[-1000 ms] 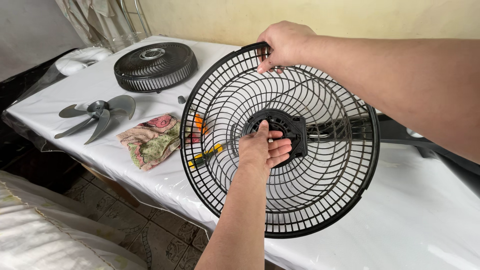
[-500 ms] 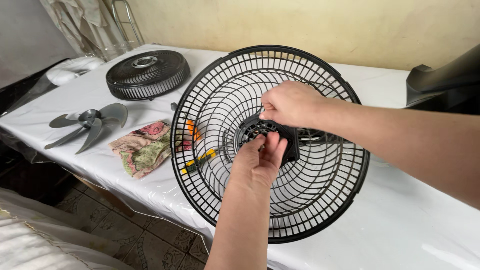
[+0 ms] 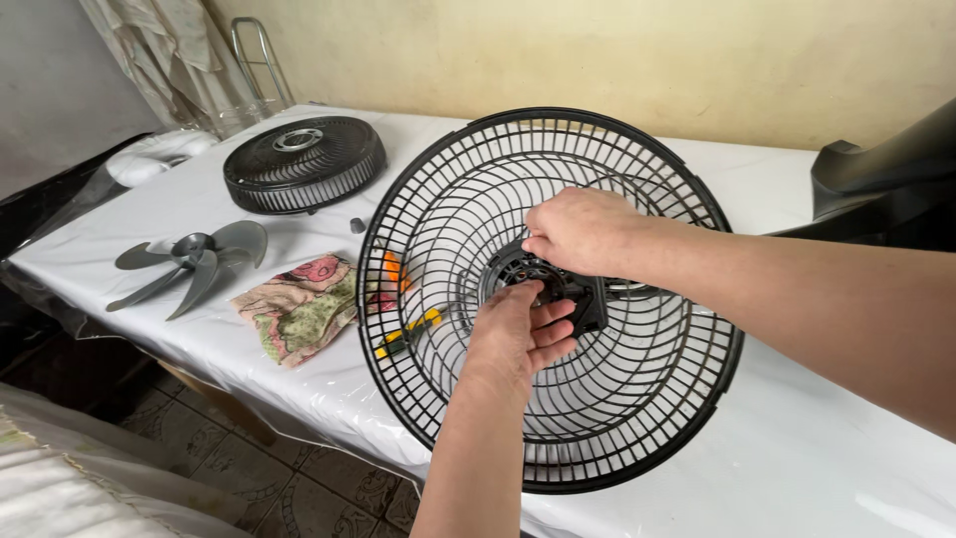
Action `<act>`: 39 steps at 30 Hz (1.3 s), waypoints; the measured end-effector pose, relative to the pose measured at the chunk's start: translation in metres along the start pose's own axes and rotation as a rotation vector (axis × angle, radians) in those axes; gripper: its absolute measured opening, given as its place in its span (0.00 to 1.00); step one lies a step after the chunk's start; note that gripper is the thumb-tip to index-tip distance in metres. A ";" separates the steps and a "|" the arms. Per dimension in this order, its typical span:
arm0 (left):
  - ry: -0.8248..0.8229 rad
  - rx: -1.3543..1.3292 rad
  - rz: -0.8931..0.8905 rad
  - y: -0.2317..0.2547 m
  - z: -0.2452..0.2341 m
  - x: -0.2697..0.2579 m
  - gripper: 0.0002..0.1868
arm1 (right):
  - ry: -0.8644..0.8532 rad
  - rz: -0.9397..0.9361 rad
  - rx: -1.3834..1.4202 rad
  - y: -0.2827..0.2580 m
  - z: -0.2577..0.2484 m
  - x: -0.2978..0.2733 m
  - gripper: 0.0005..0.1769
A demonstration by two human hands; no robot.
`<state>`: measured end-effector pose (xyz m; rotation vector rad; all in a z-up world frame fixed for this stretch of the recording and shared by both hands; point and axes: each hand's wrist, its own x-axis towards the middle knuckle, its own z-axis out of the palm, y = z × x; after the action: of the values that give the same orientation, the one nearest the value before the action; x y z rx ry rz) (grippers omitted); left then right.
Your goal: The person reassembles a black table fan by attaching the front grille to the motor housing and securing it with screws. They use a screwdriver to tighten the screws and then manually spin the fan blades to test the assembly.
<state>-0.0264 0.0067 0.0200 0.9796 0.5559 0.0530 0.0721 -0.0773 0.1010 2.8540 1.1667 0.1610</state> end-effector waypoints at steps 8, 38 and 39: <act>0.426 -0.217 0.499 0.057 -0.132 0.007 0.11 | -0.088 -0.038 0.067 -0.040 -0.021 -0.008 0.18; -0.099 0.040 0.406 0.116 -0.191 -0.017 0.17 | -0.254 0.397 1.313 -0.067 -0.030 -0.028 0.25; -0.090 0.124 0.373 0.109 -0.171 -0.025 0.18 | -0.262 0.387 1.366 -0.077 -0.031 -0.029 0.26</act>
<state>-0.1061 0.1936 0.0436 1.1917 0.2906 0.3079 -0.0055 -0.0425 0.1224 3.8918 0.7416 -1.5064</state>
